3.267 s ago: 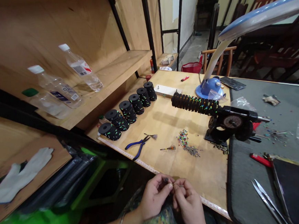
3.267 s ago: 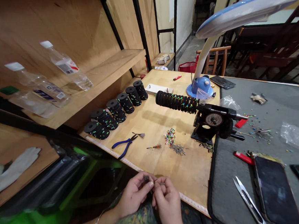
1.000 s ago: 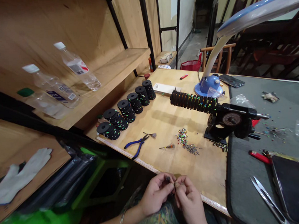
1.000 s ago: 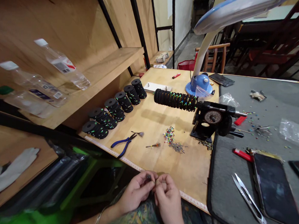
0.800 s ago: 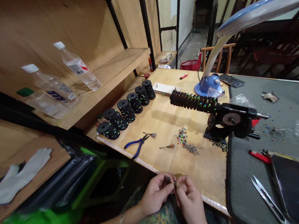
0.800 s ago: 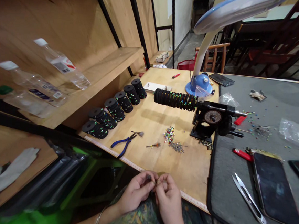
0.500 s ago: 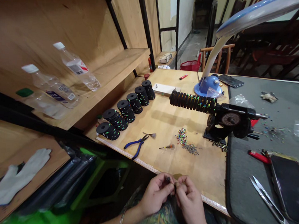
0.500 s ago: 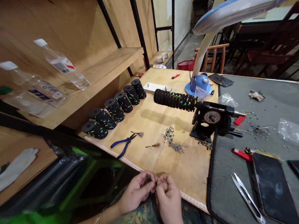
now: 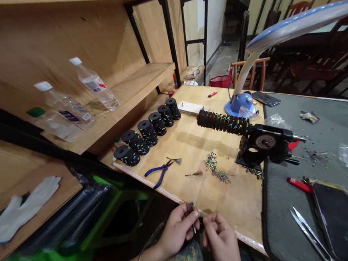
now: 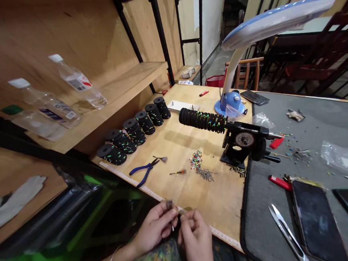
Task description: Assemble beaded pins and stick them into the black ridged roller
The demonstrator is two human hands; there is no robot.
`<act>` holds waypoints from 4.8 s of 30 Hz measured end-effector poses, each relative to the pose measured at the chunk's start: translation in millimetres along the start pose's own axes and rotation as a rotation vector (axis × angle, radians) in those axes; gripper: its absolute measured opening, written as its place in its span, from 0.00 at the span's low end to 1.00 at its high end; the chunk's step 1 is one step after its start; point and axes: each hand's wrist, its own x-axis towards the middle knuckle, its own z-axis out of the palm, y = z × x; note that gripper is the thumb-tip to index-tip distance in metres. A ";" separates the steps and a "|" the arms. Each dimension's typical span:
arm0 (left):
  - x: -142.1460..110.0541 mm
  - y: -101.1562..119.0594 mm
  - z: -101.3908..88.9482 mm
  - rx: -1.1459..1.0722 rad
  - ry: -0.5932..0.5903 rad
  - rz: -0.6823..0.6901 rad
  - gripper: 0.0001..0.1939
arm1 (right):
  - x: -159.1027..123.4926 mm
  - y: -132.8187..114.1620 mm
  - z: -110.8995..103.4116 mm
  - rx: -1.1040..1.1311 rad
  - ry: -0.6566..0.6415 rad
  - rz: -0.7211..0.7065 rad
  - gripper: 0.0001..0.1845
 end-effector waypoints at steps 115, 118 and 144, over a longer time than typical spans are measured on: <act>-4.6 -8.7 -3.9 0.433 0.031 0.386 0.11 | 9.2 -6.2 -0.7 0.224 -0.010 0.121 0.26; -5.8 -5.8 -3.1 0.409 0.005 0.355 0.12 | 8.1 -8.0 -1.8 0.194 -0.012 0.084 0.26; -2.4 -6.5 1.0 0.253 -0.069 0.103 0.05 | 5.2 -5.6 -6.5 -0.041 0.078 -0.086 0.20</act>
